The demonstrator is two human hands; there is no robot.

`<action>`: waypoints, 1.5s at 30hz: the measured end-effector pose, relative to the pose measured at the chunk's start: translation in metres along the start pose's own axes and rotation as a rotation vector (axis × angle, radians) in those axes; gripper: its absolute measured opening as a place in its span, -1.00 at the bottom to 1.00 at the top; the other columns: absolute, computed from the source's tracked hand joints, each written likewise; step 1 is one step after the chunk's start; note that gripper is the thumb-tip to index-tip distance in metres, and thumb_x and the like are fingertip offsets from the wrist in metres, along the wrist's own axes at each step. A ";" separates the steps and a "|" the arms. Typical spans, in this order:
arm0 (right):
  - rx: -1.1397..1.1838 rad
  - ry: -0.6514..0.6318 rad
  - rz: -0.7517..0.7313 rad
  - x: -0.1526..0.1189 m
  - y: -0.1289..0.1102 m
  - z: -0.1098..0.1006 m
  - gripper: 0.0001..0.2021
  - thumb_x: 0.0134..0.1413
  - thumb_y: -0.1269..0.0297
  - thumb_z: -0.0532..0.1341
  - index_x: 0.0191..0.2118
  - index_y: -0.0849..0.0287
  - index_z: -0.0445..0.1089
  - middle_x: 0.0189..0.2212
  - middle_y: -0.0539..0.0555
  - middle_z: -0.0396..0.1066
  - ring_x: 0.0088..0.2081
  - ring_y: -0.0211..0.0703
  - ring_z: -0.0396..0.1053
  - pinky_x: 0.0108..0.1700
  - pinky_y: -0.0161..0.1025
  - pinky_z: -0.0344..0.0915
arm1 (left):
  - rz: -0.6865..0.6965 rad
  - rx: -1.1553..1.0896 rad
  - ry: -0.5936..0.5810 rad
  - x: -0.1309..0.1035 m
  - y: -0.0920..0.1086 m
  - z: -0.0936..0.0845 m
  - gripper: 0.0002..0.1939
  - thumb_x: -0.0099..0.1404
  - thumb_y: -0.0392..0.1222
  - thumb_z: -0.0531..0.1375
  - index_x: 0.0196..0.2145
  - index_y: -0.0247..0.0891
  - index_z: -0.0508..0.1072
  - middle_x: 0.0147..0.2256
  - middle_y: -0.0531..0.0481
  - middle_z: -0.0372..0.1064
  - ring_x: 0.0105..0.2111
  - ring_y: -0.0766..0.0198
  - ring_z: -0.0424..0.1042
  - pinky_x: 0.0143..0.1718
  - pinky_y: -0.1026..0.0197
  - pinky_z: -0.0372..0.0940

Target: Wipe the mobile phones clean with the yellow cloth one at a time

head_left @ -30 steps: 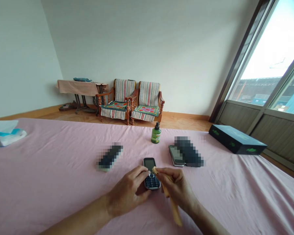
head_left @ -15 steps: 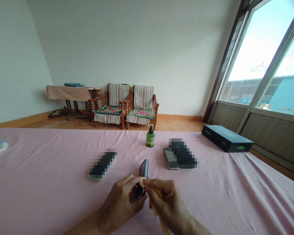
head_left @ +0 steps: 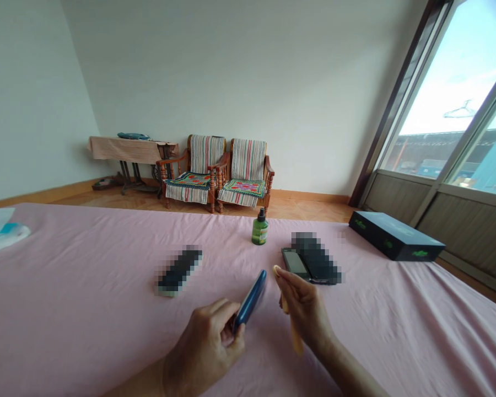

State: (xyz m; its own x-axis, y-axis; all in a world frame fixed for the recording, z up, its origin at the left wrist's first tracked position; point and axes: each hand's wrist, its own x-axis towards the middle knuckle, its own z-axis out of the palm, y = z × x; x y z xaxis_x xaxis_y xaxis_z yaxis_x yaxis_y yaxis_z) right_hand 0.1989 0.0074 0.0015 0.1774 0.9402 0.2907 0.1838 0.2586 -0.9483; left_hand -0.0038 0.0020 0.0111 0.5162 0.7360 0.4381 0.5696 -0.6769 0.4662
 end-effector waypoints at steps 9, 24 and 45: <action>-0.026 -0.161 0.005 0.010 0.011 0.010 -0.48 0.15 -0.07 0.12 -0.03 0.31 0.44 -0.68 -0.13 0.04 -0.62 -0.36 0.01 -0.61 -0.40 0.01 | 0.070 0.045 0.026 -0.001 0.003 -0.001 -0.84 0.14 -0.40 0.06 -0.38 -0.23 0.39 -0.50 0.03 0.31 -0.50 0.27 0.34 -0.48 0.29 0.22; -0.389 -0.320 -0.345 -0.035 0.002 0.031 -0.69 0.25 0.36 -0.01 -0.03 0.24 0.41 -0.59 -0.02 0.27 -0.58 -0.32 0.22 -0.49 -0.41 0.14 | -0.051 -0.106 0.018 0.000 -0.010 0.007 -0.85 0.23 -0.37 0.14 -0.49 -0.25 0.33 -0.49 0.08 0.29 -0.49 0.32 0.31 -0.47 0.32 0.15; -0.448 -0.289 -0.448 -0.038 0.005 0.032 -0.63 0.18 0.44 -0.01 0.03 0.25 0.39 -0.49 0.06 0.44 -0.53 -0.27 0.37 -0.47 -0.41 0.23 | -0.066 -0.220 -0.046 0.002 -0.013 0.007 -0.85 0.21 -0.35 0.19 -0.51 -0.28 0.38 -0.50 0.10 0.23 -0.50 0.36 0.27 -0.49 0.36 0.11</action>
State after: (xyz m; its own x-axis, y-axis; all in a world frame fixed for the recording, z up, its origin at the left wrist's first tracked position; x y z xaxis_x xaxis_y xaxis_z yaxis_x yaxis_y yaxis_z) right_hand 0.1620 -0.0200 -0.0189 -0.2618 0.8016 0.5375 0.5717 0.5775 -0.5828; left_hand -0.0059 0.0119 0.0008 0.5134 0.7752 0.3680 0.4530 -0.6090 0.6510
